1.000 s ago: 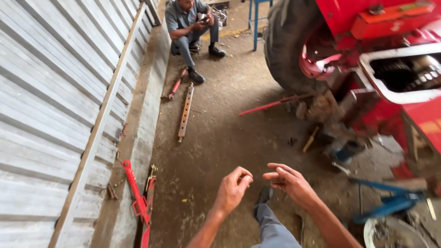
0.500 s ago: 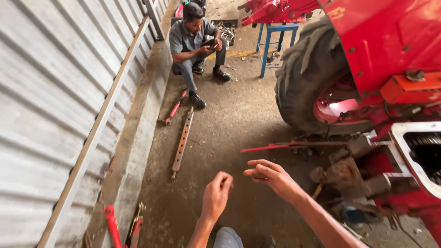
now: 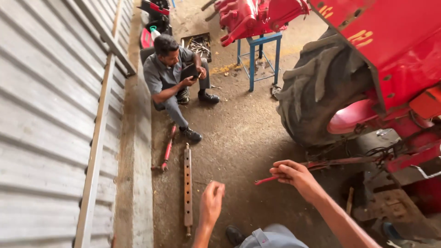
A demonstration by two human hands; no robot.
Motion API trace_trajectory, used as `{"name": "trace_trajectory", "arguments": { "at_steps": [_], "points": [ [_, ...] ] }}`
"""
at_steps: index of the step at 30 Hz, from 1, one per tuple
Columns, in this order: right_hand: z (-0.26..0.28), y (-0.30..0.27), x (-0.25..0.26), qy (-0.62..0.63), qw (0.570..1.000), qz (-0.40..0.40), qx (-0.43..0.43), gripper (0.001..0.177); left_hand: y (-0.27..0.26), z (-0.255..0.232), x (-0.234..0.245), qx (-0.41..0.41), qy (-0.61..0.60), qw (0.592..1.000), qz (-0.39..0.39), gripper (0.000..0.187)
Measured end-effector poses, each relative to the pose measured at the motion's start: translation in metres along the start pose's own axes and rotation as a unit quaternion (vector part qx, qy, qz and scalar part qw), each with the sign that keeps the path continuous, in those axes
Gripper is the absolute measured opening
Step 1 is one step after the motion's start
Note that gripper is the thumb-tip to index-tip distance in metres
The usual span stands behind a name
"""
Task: The person is inspecting and repairing components of a small tractor, including the engine area and body panels.
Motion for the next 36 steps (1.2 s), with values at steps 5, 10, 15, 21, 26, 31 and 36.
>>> {"name": "trace_trajectory", "arguments": {
  "at_steps": [5,10,15,21,26,31,36],
  "points": [
    [0.037,0.069,-0.017,-0.008,0.996,-0.086,0.006,0.033,0.119,-0.091,0.005,-0.166,-0.005,0.984,0.066,0.018],
    [0.042,0.171,-0.003,0.014,0.994,-0.104,0.024,0.033,0.222,-0.111,-0.02,-0.137,0.001,0.984,0.116,0.014],
    [0.085,0.301,0.018,0.038,0.992,-0.112,0.045,0.032,0.341,-0.103,-0.043,-0.223,-0.012,0.966,0.128,0.014],
    [0.177,0.429,0.023,-0.014,0.994,-0.077,0.082,0.035,0.486,-0.11,-0.065,-0.209,0.001,0.971,0.113,0.009],
    [0.283,0.467,0.005,-0.127,0.979,-0.062,0.143,0.039,0.579,-0.138,-0.105,-0.087,-0.033,0.988,0.127,0.041],
    [0.282,0.521,0.05,-0.125,0.975,-0.115,0.142,0.04,0.669,-0.157,-0.166,-0.109,-0.018,0.972,0.207,0.031],
    [0.242,0.596,0.143,-0.082,0.971,-0.205,0.092,0.039,0.773,-0.168,-0.22,-0.105,0.008,0.946,0.308,0.029]
  ]
}}
Point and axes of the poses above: each hand's wrist, its own y-axis towards the middle knuckle, its own x-axis out of the back of the hand, z = x × y, the point moved 3 cm from there along y, towards the middle knuckle
